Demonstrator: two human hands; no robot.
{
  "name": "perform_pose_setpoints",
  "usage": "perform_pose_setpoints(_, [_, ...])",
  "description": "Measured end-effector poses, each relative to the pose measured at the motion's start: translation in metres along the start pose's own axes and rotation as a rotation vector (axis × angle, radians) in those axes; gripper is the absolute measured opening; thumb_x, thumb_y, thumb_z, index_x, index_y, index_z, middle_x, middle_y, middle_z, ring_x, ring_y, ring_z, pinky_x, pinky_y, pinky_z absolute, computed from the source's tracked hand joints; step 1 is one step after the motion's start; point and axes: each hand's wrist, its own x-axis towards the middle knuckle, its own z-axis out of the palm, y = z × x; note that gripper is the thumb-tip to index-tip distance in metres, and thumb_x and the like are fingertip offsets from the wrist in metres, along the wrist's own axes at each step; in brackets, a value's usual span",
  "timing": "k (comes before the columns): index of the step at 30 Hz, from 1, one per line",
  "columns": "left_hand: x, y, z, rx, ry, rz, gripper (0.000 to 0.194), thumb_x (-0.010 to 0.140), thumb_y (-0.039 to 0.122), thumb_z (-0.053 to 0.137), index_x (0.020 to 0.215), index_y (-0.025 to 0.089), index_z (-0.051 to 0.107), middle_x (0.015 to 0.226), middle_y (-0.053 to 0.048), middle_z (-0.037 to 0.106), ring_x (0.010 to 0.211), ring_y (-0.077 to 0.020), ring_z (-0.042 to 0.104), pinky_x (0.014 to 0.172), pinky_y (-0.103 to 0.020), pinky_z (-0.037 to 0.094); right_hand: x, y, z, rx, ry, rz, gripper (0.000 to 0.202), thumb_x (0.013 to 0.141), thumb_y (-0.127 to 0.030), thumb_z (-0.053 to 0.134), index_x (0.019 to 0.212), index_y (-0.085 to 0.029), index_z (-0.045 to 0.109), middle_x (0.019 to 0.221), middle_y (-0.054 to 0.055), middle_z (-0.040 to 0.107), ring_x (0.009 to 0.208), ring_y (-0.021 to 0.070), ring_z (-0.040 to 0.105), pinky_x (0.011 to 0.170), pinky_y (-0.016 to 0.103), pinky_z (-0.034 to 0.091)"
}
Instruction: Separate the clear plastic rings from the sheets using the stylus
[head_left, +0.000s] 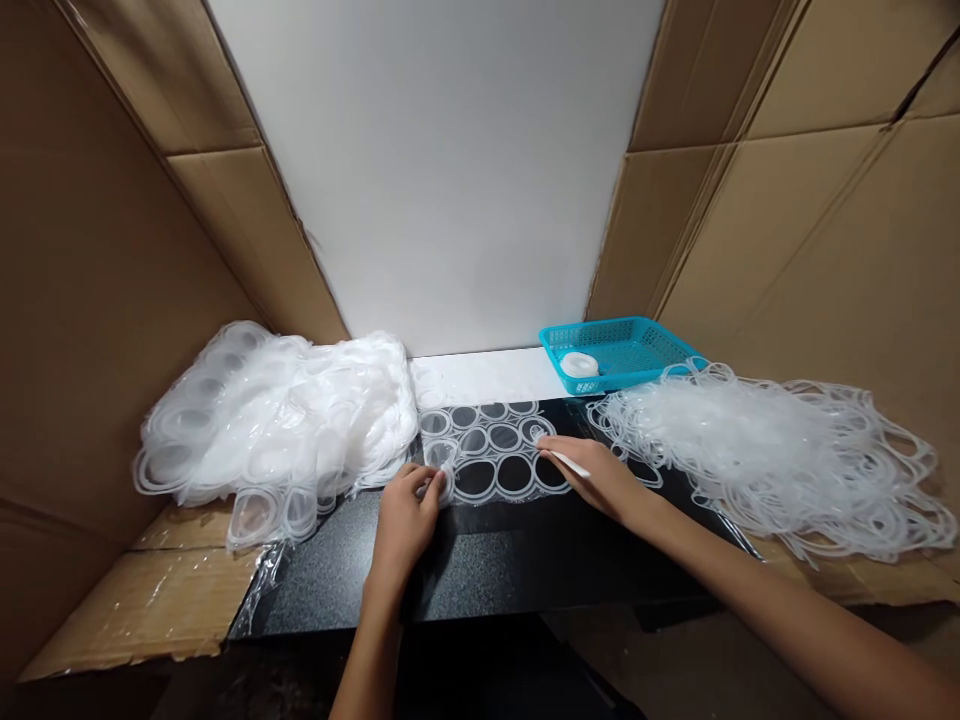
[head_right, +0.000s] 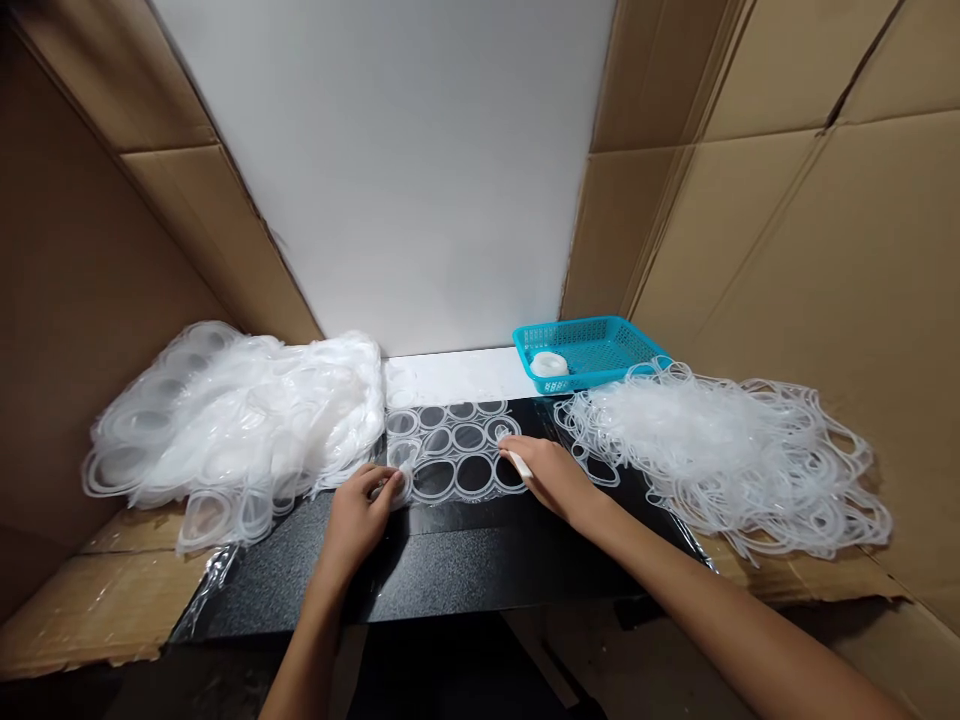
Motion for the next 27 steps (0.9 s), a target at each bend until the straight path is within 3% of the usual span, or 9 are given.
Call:
perform_pose_setpoints(3, [-0.004, -0.005, -0.009, -0.162, 0.124, -0.136, 0.035, 0.093, 0.049, 0.057, 0.083, 0.021, 0.076, 0.084, -0.006, 0.076, 0.079, -0.023, 0.068, 0.076, -0.036, 0.052, 0.015, -0.016, -0.011, -0.208, -0.276, 0.077, 0.03, 0.105, -0.021, 0.048, 0.092, -0.021, 0.075, 0.097, 0.01, 0.08, 0.088, 0.0241, 0.077, 0.076, 0.028, 0.052])
perform_pose_setpoints(6, [-0.009, 0.004, -0.008, -0.119, 0.146, -0.169, 0.04, 0.09, 0.057, 0.063, 0.079, 0.021, 0.075, 0.083, -0.007, 0.074, 0.077, -0.0223, 0.066, 0.075, -0.035, 0.051, 0.025, -0.031, -0.018, -0.341, -0.399, 0.147, 0.027, 0.103, -0.011, 0.048, 0.092, -0.018, 0.071, 0.1, 0.011, 0.079, 0.091, 0.022, 0.075, 0.073, 0.025, 0.043])
perform_pose_setpoints(9, [-0.011, 0.025, 0.005, 0.151, 0.049, -0.064, 0.038, 0.09, 0.058, 0.067, 0.081, 0.021, 0.072, 0.093, -0.008, 0.072, 0.09, -0.0259, 0.066, 0.085, -0.039, 0.051, 0.025, -0.037, -0.018, -0.37, -0.403, 0.17, 0.027, 0.104, -0.012, 0.047, 0.094, -0.018, 0.071, 0.103, 0.011, 0.079, 0.094, 0.0226, 0.074, 0.075, 0.026, 0.042])
perform_pose_setpoints(12, [-0.01, 0.04, 0.024, 0.462, -0.084, 0.01, 0.026, 0.095, 0.041, 0.063, 0.085, 0.018, 0.069, 0.098, -0.013, 0.069, 0.097, -0.0301, 0.065, 0.087, -0.041, 0.049, 0.018, -0.034, -0.012, -0.366, -0.363, 0.177, 0.028, 0.105, -0.014, 0.046, 0.099, -0.018, 0.073, 0.106, 0.013, 0.078, 0.097, 0.0233, 0.074, 0.08, 0.026, 0.046])
perform_pose_setpoints(16, [-0.005, 0.037, 0.037, 0.454, -0.085, 0.005, 0.02, 0.095, 0.024, 0.05, 0.08, 0.018, 0.062, 0.094, -0.014, 0.066, 0.093, -0.0285, 0.062, 0.083, -0.039, 0.047, 0.006, -0.03, -0.003, -0.377, -0.314, 0.183, 0.03, 0.103, -0.012, 0.047, 0.113, -0.018, 0.075, 0.116, 0.014, 0.077, 0.106, 0.0245, 0.074, 0.09, 0.028, 0.051])
perform_pose_setpoints(19, [-0.003, 0.022, 0.027, 0.134, -0.028, -0.058, 0.025, 0.092, 0.03, 0.05, 0.068, 0.023, 0.05, 0.078, -0.006, 0.06, 0.078, -0.022, 0.057, 0.074, -0.033, 0.044, 0.001, -0.029, 0.0, -0.387, -0.296, 0.187, 0.032, 0.103, -0.012, 0.047, 0.118, -0.019, 0.074, 0.124, 0.014, 0.076, 0.11, 0.025, 0.073, 0.093, 0.03, 0.053])
perform_pose_setpoints(23, [-0.01, -0.006, -0.006, -0.246, 0.114, -0.264, 0.033, 0.09, 0.046, 0.047, 0.065, 0.025, 0.043, 0.062, 0.003, 0.047, 0.06, -0.0158, 0.046, 0.059, -0.028, 0.037, 0.002, -0.031, 0.001, -0.394, -0.288, 0.206, 0.031, 0.103, -0.012, 0.047, 0.116, -0.019, 0.074, 0.122, 0.014, 0.076, 0.107, 0.0248, 0.074, 0.091, 0.029, 0.053])
perform_pose_setpoints(25, [-0.02, -0.018, -0.022, -0.269, 0.198, -0.348, 0.036, 0.087, 0.049, 0.051, 0.063, 0.024, 0.044, 0.059, 0.004, 0.045, 0.058, -0.0151, 0.044, 0.058, -0.028, 0.036, 0.004, -0.033, 0.001, -0.396, -0.3, 0.217, 0.03, 0.103, -0.012, 0.047, 0.112, -0.019, 0.075, 0.118, 0.014, 0.077, 0.102, 0.0241, 0.075, 0.087, 0.028, 0.052])
perform_pose_setpoints(27, [-0.029, -0.027, -0.032, -0.13, 0.219, -0.337, 0.034, 0.085, 0.049, 0.054, 0.063, 0.024, 0.049, 0.062, 0.002, 0.049, 0.062, -0.0167, 0.047, 0.063, -0.029, 0.039, 0.008, -0.033, -0.003, -0.394, -0.314, 0.225, 0.029, 0.103, -0.011, 0.047, 0.106, -0.018, 0.075, 0.113, 0.015, 0.078, 0.099, 0.0237, 0.075, 0.084, 0.028, 0.051])
